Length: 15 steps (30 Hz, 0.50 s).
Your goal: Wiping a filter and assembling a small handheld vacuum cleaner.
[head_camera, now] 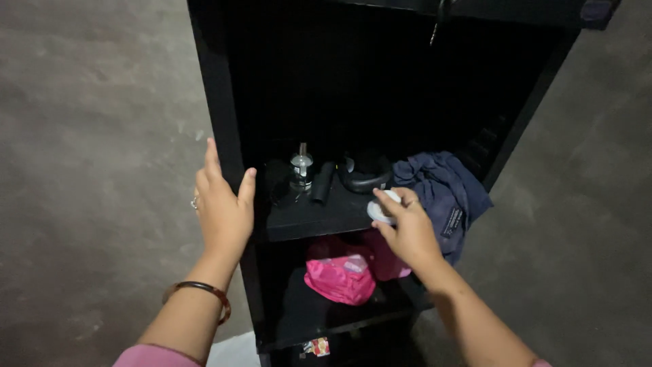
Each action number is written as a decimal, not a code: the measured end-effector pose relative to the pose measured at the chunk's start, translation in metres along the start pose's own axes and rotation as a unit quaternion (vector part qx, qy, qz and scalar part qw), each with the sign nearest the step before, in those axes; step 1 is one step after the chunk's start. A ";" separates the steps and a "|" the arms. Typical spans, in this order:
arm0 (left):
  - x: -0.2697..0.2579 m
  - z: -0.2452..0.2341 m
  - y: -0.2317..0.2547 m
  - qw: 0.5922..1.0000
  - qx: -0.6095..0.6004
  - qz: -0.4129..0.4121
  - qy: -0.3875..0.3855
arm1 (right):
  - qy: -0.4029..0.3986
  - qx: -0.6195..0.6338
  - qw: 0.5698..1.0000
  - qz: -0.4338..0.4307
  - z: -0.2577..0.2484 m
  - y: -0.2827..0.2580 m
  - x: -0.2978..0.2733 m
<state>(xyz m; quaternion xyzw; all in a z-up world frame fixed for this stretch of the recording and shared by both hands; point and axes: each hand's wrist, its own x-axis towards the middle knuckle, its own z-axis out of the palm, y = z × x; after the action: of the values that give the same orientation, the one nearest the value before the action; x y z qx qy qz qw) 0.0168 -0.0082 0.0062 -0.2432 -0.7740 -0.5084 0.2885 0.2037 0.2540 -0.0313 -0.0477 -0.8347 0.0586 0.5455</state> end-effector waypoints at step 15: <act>0.001 -0.002 0.001 1.000 0.024 -0.005 -0.007 | 0.032 -0.025 0.999 0.033 -0.007 -0.004 0.002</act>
<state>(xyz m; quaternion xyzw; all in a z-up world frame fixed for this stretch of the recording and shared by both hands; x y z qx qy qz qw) 0.0174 -0.0100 0.0084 -0.2355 -0.7895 -0.4893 0.2860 0.2095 0.2507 -0.0258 -0.0910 -0.8160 0.0541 0.5683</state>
